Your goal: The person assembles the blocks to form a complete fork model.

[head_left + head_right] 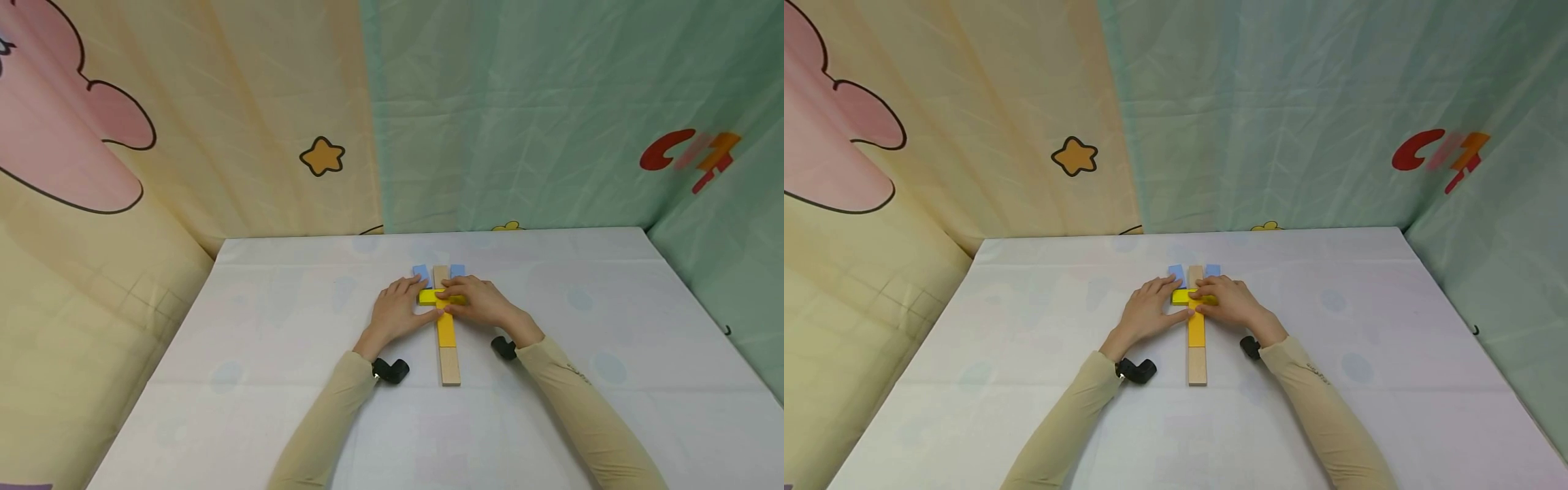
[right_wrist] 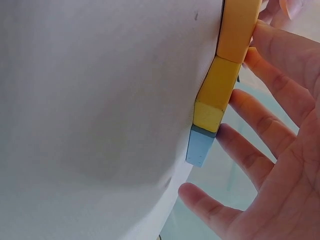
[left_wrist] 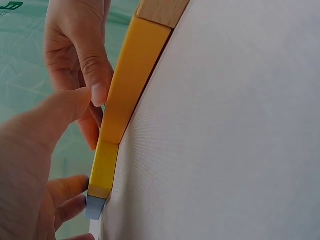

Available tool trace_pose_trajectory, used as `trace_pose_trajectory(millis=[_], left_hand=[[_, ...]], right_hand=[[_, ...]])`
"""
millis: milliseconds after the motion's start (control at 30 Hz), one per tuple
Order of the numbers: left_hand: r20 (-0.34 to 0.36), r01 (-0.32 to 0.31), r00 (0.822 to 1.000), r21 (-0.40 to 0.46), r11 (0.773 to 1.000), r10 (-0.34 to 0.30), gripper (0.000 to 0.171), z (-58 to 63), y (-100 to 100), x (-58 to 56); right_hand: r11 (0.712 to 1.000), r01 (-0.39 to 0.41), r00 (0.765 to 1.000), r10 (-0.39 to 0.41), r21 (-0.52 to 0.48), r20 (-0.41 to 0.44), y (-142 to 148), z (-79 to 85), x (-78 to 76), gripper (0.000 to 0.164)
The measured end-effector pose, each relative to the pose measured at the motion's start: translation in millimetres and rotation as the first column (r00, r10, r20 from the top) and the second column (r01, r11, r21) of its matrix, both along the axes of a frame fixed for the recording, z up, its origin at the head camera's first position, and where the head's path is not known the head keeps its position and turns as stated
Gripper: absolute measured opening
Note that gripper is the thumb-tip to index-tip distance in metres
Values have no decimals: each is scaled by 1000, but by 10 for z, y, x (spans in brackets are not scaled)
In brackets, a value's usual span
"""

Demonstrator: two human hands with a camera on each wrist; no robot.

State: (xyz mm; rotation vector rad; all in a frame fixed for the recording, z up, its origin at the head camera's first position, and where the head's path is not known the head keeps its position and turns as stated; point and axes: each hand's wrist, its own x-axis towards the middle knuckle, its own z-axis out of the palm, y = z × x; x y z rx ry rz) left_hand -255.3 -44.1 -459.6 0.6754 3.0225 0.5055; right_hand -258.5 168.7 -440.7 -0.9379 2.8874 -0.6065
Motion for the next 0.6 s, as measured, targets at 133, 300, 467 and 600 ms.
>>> trace_pose_trajectory(millis=[133, 300, 467, 600], left_hand=[[-8, 3, 1000, -2, 1000, -3, 80, -10, -6, -6], [-15, 9, 1000, 5, 1000, -9, 80, -22, -13, -11], [-21, 9, 1000, 10, 1000, -9, 79, -30, -17, -12], [-17, 5, 1000, 12, 1000, -5, 79, -26, -13, -12]], right_hand=[[1000, 5, 1000, -4, -3, 14, -3, -7, -6, 33], [1000, 7, 1000, -7, -2, 16, -1, -13, -12, 34], [1000, 7, 1000, -7, 2, 11, -3, -1, -3, 34], [1000, 9, 1000, -9, 2, 13, -6, 13, 4, 34]])
